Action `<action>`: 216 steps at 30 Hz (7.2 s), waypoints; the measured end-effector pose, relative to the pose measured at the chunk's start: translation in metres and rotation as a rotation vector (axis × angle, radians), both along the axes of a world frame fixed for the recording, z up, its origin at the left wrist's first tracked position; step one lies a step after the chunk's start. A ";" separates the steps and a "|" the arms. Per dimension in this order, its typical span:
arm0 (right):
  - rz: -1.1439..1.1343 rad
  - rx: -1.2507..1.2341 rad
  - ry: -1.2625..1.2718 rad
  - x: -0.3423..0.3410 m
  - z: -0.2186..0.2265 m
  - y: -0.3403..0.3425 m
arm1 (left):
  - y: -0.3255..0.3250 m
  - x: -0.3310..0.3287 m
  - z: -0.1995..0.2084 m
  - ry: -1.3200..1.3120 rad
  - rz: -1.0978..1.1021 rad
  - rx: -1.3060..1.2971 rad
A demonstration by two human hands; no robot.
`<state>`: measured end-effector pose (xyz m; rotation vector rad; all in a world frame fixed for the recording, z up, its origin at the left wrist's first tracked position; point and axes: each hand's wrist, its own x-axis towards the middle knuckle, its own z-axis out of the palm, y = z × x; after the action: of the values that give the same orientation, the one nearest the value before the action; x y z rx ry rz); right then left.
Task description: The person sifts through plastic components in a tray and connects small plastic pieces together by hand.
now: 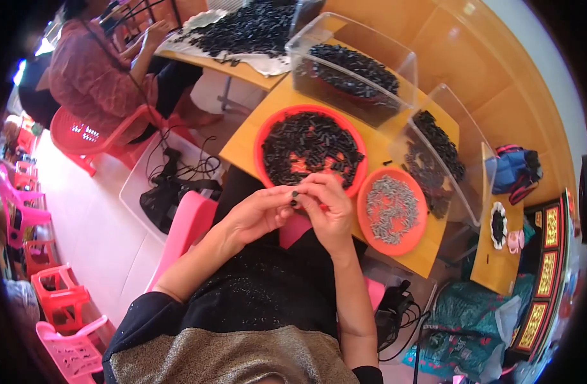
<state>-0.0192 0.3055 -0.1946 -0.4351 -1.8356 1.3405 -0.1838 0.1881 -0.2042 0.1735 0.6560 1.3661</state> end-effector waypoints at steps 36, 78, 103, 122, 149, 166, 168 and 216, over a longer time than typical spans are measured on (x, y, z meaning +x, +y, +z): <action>-0.109 0.025 -0.066 0.008 0.020 -0.010 | 0.002 0.002 0.005 0.239 0.089 0.096; -0.293 0.092 0.034 -0.009 -0.001 -0.039 | 0.000 0.016 -0.003 0.011 0.365 0.172; -0.232 0.151 -0.181 -0.012 -0.001 -0.047 | 0.000 0.018 0.000 0.230 0.471 0.170; -0.197 0.415 -0.195 -0.009 0.006 -0.040 | 0.000 0.012 0.006 0.435 0.389 0.223; -0.094 0.417 -0.331 -0.001 0.021 -0.034 | -0.003 0.015 0.005 0.613 0.392 0.226; -0.255 0.548 -0.267 -0.001 0.030 -0.030 | -0.001 0.008 -0.009 0.092 0.189 0.148; -0.224 0.559 -0.282 -0.001 0.028 -0.027 | 0.001 0.009 -0.007 0.141 0.187 0.134; -0.231 0.611 -0.200 0.018 -0.014 -0.028 | -0.003 0.008 -0.008 0.358 -0.112 0.009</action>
<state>-0.0007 0.2776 -0.2085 -0.4415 -2.1646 0.5507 -0.1756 0.1855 -0.2119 0.4629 0.9240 1.2406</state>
